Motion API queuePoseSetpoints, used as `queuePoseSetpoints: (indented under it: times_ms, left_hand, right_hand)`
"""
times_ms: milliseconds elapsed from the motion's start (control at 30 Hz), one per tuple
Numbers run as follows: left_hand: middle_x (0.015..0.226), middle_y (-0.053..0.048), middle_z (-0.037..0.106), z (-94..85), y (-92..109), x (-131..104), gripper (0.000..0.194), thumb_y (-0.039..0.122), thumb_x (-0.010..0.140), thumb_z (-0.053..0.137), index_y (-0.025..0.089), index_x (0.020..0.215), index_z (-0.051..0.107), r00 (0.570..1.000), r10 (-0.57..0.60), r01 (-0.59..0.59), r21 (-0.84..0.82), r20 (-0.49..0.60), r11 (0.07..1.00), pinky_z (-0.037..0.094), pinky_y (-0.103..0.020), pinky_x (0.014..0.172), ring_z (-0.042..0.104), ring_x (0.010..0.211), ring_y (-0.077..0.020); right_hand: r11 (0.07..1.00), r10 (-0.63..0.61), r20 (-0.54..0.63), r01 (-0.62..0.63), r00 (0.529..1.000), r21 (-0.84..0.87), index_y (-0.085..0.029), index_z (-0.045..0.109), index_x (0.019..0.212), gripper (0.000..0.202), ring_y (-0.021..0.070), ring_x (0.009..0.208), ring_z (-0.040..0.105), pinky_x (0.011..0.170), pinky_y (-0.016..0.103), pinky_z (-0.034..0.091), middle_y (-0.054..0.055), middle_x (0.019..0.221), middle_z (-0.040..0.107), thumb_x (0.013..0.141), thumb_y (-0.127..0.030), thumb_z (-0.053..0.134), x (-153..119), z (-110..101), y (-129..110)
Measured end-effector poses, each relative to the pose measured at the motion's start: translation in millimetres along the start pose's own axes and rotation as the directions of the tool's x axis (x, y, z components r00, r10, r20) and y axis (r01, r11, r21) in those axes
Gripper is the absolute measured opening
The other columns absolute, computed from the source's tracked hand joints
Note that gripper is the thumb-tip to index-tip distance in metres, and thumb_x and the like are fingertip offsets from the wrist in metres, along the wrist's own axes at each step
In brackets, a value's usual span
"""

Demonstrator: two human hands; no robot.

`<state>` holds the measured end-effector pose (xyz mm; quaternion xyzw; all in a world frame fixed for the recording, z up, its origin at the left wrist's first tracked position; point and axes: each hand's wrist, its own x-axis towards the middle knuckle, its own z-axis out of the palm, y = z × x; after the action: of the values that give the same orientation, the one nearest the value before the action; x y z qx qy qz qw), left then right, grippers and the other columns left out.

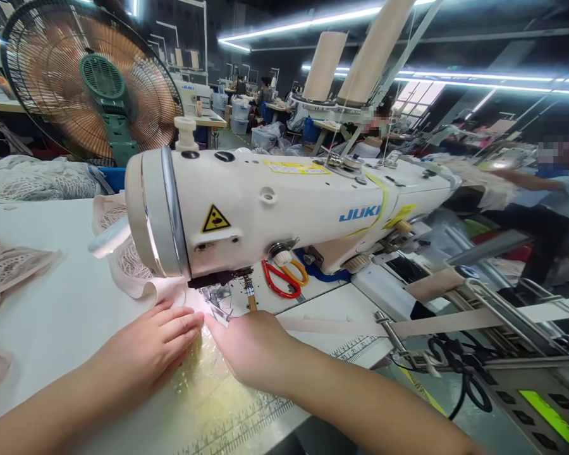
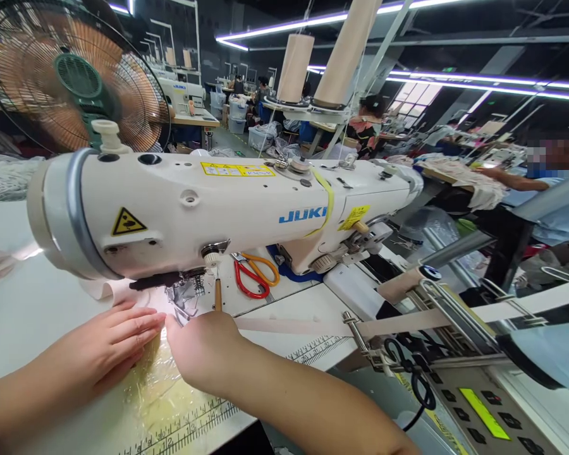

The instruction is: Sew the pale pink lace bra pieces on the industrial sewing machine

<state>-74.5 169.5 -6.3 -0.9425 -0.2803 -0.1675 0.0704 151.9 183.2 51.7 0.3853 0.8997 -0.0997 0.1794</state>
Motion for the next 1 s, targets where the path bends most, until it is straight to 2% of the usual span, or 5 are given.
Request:
queuePoseSetpoints:
  times_ms: [300, 467, 833, 900, 1000]
  left_hand:
    - [0.13, -0.005, 0.071, 1.7, -24, 1, 0.035, 0.018, 0.097, 0.046, 0.023, 0.125, 0.066, 0.999, -0.024, 0.024, 0.026, 0.028, 0.999, 0.048, -0.039, 0.106, 0.068, 0.113, -0.0242]
    - [0.131, -0.004, 0.07, -0.3, -32, 3, 0.038, 0.016, 0.1, 0.04, 0.022, 0.125, 0.067, 0.998, -0.04, 0.034, 0.109, 0.053, 0.993, 0.045, -0.042, 0.106, 0.067, 0.113, -0.024]
    - [0.095, -0.01, 0.073, -5.8, -40, -5, 0.034, 0.027, 0.101, 0.042, 0.022, 0.119, 0.07, 0.98, -0.187, 0.16, 0.288, 0.069, 0.944, 0.049, -0.052, 0.093, 0.066, 0.093, -0.0302]
    - [0.08, -0.01, 0.068, -9.0, -39, -11, 0.032, 0.032, 0.099, 0.046, 0.019, 0.106, 0.074, 0.949, -0.315, 0.29, 0.37, 0.007, 0.882, 0.045, -0.061, 0.097, 0.065, 0.093, -0.0345]
    - [0.084, -0.013, 0.067, -14.6, -44, -14, 0.035, 0.043, 0.096, 0.053, 0.014, 0.097, 0.074, 0.814, -0.573, 0.565, 0.365, -0.098, 0.74, 0.048, -0.061, 0.093, 0.064, 0.099, -0.0409]
  right_hand:
    - [0.992, 0.122, 0.113, -0.125, 0.986, 0.019, -0.011, 0.028, 0.157, 0.092, 0.0321, 0.08, 0.072, 0.062, 0.037, 0.053, 0.017, 0.093, 0.075, 0.075, -0.013, 0.069, 11, -20, -16]
    - [0.99, 0.138, 0.085, -0.138, 0.987, -0.013, -0.011, 0.028, 0.157, 0.094, 0.0285, 0.064, 0.068, 0.056, 0.035, 0.05, 0.012, 0.072, 0.071, 0.073, -0.016, 0.07, 18, -8, -21]
    - [0.993, 0.076, -0.035, -0.072, 0.997, 0.09, -0.013, 0.028, 0.158, 0.091, 0.0289, 0.092, 0.068, 0.074, 0.037, 0.058, 0.017, 0.1, 0.07, 0.076, -0.017, 0.067, 8, 30, -17]
    - [0.995, 0.056, -0.021, -0.054, 0.998, 0.088, -0.013, 0.025, 0.159, 0.09, 0.0287, 0.096, 0.067, 0.077, 0.037, 0.058, 0.017, 0.103, 0.068, 0.079, -0.019, 0.065, 7, 34, -15]
    - [0.994, 0.043, -0.038, -0.039, 0.998, 0.097, -0.012, 0.023, 0.159, 0.089, 0.0282, 0.095, 0.066, 0.077, 0.037, 0.058, 0.016, 0.102, 0.068, 0.081, -0.021, 0.063, 9, 38, -13]
